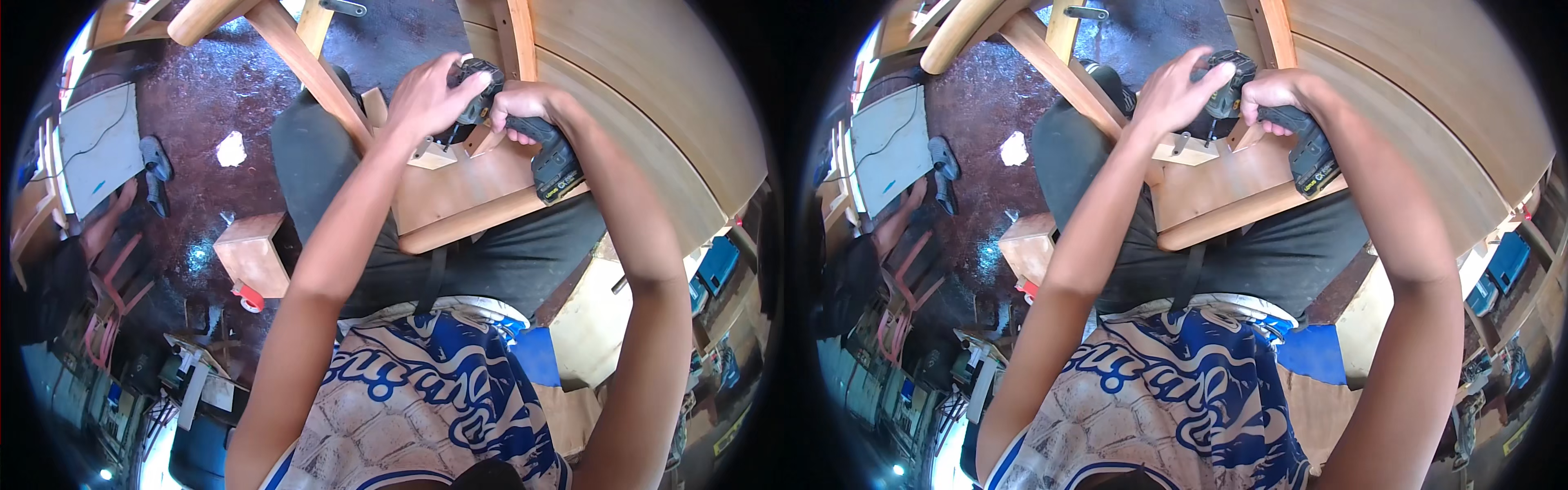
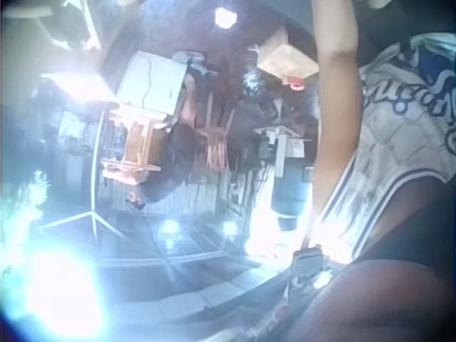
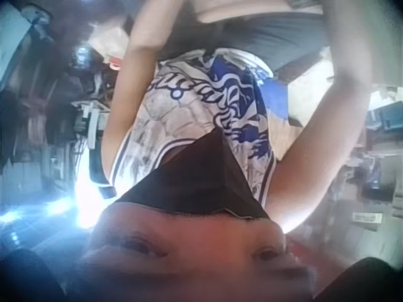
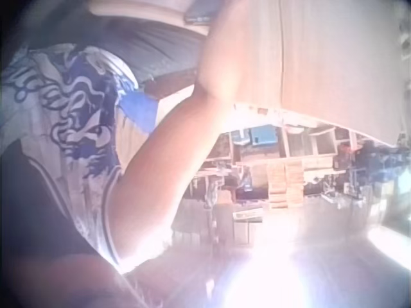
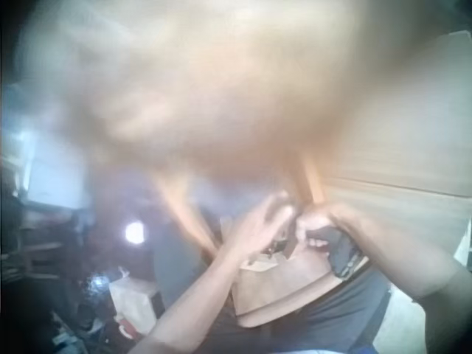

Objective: The person assembles wooden chairs by securing joints with a drill and a hammer, moving wooden chairs, drilling a hole into a wooden block, applying glue to the block from a bottle, and fitting the block onto a chair frame.

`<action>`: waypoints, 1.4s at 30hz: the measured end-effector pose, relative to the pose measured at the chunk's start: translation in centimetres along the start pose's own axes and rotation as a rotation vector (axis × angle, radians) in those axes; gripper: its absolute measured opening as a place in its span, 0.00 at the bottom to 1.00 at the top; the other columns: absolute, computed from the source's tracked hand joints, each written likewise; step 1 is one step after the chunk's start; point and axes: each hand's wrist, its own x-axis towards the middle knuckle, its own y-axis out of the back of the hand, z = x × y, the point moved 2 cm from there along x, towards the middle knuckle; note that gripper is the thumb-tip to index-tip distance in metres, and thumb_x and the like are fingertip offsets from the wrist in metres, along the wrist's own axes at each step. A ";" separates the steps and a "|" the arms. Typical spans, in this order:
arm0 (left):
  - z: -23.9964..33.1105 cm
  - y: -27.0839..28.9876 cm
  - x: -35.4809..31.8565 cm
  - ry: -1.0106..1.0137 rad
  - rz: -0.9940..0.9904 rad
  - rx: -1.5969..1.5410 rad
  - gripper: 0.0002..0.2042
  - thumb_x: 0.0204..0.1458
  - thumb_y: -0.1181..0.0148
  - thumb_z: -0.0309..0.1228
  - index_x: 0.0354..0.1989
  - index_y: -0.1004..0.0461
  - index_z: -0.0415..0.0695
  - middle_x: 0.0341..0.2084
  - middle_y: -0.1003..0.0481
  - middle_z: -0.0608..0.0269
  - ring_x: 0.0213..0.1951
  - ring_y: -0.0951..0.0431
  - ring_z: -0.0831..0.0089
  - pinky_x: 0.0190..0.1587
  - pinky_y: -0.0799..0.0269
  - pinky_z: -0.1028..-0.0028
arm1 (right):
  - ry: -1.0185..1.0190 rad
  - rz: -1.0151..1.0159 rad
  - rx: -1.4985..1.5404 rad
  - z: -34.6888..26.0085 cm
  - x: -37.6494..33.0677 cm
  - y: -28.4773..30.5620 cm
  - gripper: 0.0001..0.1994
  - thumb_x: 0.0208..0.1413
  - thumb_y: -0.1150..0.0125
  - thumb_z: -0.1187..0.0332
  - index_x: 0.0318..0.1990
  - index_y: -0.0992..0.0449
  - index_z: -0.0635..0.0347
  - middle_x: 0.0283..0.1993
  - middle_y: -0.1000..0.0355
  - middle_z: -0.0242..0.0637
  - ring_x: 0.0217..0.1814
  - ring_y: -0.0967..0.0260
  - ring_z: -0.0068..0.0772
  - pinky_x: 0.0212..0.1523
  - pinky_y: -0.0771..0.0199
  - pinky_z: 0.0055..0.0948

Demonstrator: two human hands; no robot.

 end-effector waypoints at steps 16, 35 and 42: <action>1.1 -4.9 -18.4 -0.015 -0.145 0.156 0.14 0.53 0.35 0.39 0.42 0.22 0.43 0.38 0.25 0.56 0.45 0.24 0.54 0.49 0.28 0.60 | 0.144 -0.117 0.305 0.9 -3.5 1.1 0.10 0.49 0.36 0.63 0.35 0.24 0.58 0.22 0.30 0.34 0.19 0.32 0.27 0.20 0.31 0.28; -1.0 5.8 -8.1 -0.417 -0.076 0.810 0.05 0.45 0.42 0.27 0.26 0.20 0.42 0.28 0.21 0.57 0.37 0.21 0.60 0.55 0.29 0.60 | 0.495 -0.454 1.051 6.3 1.8 -3.6 0.14 0.53 0.36 0.61 0.40 0.23 0.62 0.20 0.30 0.32 0.15 0.33 0.19 0.15 0.27 0.19; -3.0 6.0 -0.5 0.054 -0.871 1.071 0.17 0.43 0.37 0.34 0.44 0.17 0.47 0.41 0.18 0.59 0.48 0.20 0.58 0.55 0.27 0.63 | 0.474 -0.416 1.056 6.6 1.5 -3.7 0.14 0.53 0.36 0.60 0.40 0.23 0.61 0.19 0.30 0.31 0.15 0.34 0.18 0.15 0.28 0.18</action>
